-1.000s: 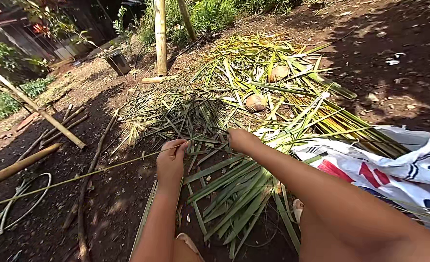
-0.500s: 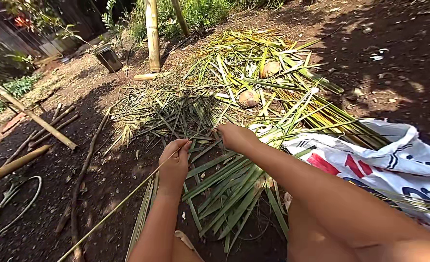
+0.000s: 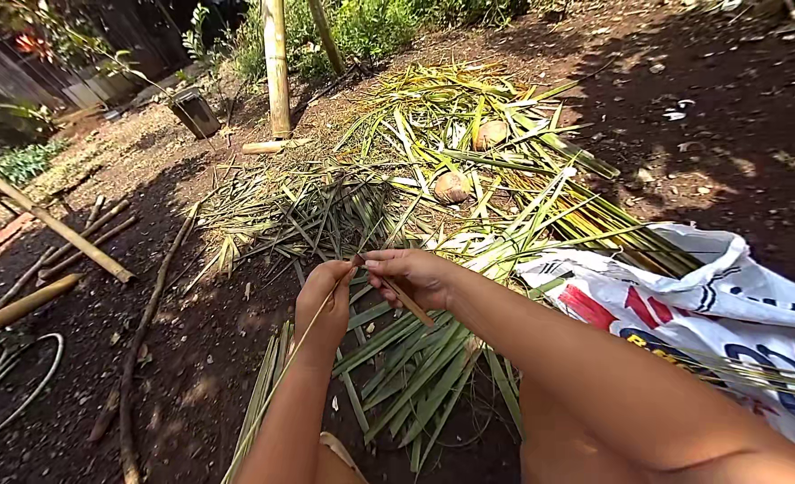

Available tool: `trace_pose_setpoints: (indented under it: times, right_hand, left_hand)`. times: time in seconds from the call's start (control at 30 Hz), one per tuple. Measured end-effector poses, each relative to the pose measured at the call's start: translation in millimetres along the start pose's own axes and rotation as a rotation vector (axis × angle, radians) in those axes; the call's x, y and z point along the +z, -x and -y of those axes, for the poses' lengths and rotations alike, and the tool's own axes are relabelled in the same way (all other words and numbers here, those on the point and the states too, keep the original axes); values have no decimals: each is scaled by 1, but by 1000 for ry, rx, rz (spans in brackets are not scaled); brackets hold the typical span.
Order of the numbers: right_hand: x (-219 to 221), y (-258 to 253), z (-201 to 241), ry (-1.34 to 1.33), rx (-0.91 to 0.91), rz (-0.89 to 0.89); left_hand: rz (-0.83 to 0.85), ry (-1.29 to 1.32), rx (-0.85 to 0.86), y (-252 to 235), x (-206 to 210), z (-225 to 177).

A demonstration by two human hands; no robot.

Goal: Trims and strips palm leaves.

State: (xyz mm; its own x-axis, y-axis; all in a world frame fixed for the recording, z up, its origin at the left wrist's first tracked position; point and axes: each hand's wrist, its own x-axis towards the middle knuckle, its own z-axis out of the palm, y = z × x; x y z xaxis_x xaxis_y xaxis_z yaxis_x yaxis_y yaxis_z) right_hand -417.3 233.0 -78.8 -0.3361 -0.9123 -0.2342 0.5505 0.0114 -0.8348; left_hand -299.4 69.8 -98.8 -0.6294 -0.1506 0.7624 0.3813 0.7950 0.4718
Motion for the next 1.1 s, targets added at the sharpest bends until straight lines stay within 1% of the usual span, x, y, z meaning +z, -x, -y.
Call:
trace_pose_setpoints:
  times: [0.07, 0.13, 0.23, 0.33, 0.37, 0.4, 0.43, 0.5, 0.53, 0.57, 0.63, 0.67, 0.7, 0.73, 0.77, 0.8, 0.87, 0.93, 0.97, 1.0, 1.03, 1.07, 1.1]
  right_hand:
    - [-6, 0, 3, 31, 24, 15]
    - [-11, 1, 7, 88, 24, -49]
    - [-28, -2, 12, 117, -3, -282]
    - [-64, -10, 17, 127, -71, -616]
    - [-73, -11, 17, 211, -117, -695]
    - [-77, -11, 17, 351, -198, -733]
    - [-77, -11, 14, 541, -325, -738]
    - [-62, -5, 10, 951, -556, -631]
    - [-50, -1, 8, 1139, -581, -524]
    - [-38, 3, 8, 1276, -529, -403]
    - [-26, 3, 6, 1384, -421, -204]
    - [-26, 3, 6, 1392, -398, -155]
    - [-26, 7, 10, 1378, -384, -153]
    - [-28, 14, 18, 1343, -390, -203]
    - [-33, 25, 30, 1272, -433, -296]
    - [-41, 41, 45, 1176, -520, -420]
    - [-69, 84, 76, 885, -702, -692]
    - [-107, 136, 92, 596, -855, -1022]
    - [-132, 163, 89, 446, -932, -1208]
    - [-159, 190, 79, 278, -971, -1388]
    - [-188, 215, 58, 127, -987, -1547]
    - [-214, 238, 30, -18, -945, -1676]
    - [-237, 257, -2, -146, -864, -1766]
  left_hand:
    - [39, -56, 86, 2, -3, 3]
    - [55, -75, 131, 4, -4, 3]
    - [29, 18, 138, 7, -3, 1]
    - [-5, 62, 107, 5, -7, -2]
    - [-16, 53, 84, 5, -9, -1]
    - [-17, 33, 43, 5, -11, 1]
    - [-2, 18, -24, 6, -15, 2]
    - [58, 73, -197, 6, -18, 0]
    - [81, 152, -255, 5, -18, -2]
    - [91, 252, -291, 4, -18, -4]
    - [72, 423, -347, -2, -17, -8]
    - [55, 456, -373, -5, -16, -10]
    - [52, 459, -392, -8, -15, -13]
    - [67, 446, -388, -9, -14, -13]
    - [101, 424, -364, -12, -15, -11]
    - [132, 395, -348, -15, -14, -11]
    - [179, 344, -327, -20, -14, -15]
    - [219, 315, -315, -22, -18, -15]
    - [226, 308, -306, -22, -20, -12]
    - [223, 297, -305, -23, -23, -9]
    - [220, 284, -323, -23, -26, -7]
    - [208, 279, -355, -23, -30, -7]
    - [185, 288, -386, -22, -33, -6]
